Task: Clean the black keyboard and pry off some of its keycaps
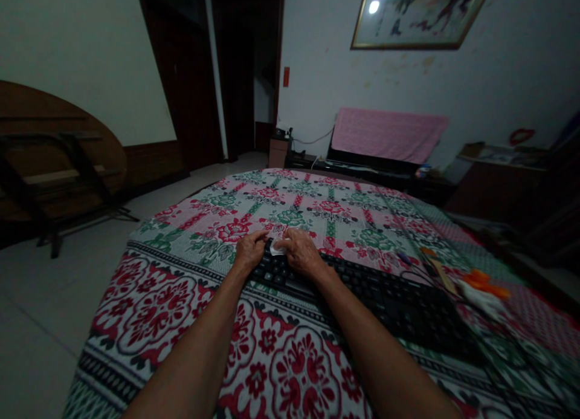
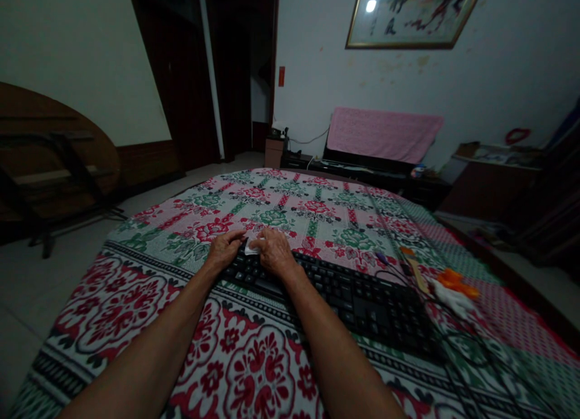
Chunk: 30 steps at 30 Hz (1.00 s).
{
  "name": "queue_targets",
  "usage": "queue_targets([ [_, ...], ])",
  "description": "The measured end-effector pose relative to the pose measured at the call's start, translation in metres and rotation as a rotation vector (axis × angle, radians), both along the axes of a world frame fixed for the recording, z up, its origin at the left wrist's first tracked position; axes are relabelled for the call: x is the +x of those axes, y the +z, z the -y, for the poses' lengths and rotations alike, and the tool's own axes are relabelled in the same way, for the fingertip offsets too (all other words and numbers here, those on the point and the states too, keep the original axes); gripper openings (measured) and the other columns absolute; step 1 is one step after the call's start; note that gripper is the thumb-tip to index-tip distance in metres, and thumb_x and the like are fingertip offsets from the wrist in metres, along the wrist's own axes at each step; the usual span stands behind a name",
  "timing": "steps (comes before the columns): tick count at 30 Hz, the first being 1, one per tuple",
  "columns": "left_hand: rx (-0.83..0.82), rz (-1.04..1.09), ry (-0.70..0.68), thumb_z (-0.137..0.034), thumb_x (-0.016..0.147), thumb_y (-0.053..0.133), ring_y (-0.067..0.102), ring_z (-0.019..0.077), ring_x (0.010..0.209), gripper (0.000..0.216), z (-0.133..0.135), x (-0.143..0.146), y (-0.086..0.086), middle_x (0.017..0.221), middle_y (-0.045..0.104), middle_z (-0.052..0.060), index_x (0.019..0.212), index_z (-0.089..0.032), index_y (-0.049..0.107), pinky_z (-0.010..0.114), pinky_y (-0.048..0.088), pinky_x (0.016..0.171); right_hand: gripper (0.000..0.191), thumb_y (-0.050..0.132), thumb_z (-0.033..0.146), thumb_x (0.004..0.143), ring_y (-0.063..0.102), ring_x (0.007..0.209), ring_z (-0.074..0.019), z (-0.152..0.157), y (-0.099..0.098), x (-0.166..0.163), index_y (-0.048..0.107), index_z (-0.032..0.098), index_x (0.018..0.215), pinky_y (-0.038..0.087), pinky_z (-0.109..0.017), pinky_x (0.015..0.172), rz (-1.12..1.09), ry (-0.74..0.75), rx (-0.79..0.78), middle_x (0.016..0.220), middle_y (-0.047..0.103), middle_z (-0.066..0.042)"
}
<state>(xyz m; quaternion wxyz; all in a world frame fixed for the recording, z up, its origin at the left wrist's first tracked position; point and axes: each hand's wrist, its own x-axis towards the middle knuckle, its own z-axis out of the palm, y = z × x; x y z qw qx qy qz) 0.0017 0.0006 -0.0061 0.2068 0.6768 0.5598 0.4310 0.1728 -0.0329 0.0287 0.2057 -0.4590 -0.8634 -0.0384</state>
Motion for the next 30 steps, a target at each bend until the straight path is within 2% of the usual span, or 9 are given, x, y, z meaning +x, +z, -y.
queue_targets([
  [8,0.001,-0.001,0.010,-0.008,0.073,0.049,0.066,0.0142,0.087,0.036,0.001,0.001,0.002,0.090,0.072,0.000,0.101,-0.021,0.067,0.025,0.049,0.084,0.026,0.044,0.009,0.080,0.044,0.085,-0.0174,0.001,0.000,0.002,0.067,0.021,0.083,0.034,-0.030,0.079,-0.092,-0.109,0.028,0.088,0.051,-0.005],
  [15,0.005,-0.003,0.009,-0.009,0.074,0.048,0.065,0.0141,0.089,0.035,-0.001,0.000,-0.001,0.091,0.072,0.000,0.102,-0.021,0.067,0.025,0.049,0.085,0.035,0.046,0.009,0.077,0.043,0.092,-0.0182,0.004,0.001,0.001,0.063,0.025,0.104,0.034,-0.031,0.082,-0.049,0.025,0.041,0.098,0.051,-0.005],
  [21,0.005,-0.001,0.000,-0.007,0.073,0.049,0.065,0.0145,0.088,0.035,0.000,0.000,0.001,0.090,0.072,0.002,0.102,-0.019,0.067,0.025,0.049,0.085,0.024,0.049,0.024,0.083,0.044,0.095,-0.0185,0.006,0.003,0.000,0.064,0.025,0.101,0.034,-0.033,0.085,-0.057,0.029,0.023,0.104,0.051,-0.006],
  [30,0.002,0.013,0.020,-0.007,0.074,0.050,0.065,0.0145,0.088,0.034,0.001,0.002,0.003,0.090,0.072,0.001,0.101,-0.020,0.067,0.026,0.049,0.086,0.022,0.044,0.024,0.087,0.044,0.081,-0.0158,0.000,0.014,0.001,0.065,0.019,0.088,0.033,-0.027,0.071,0.109,0.092,0.032,0.087,0.051,-0.006],
])
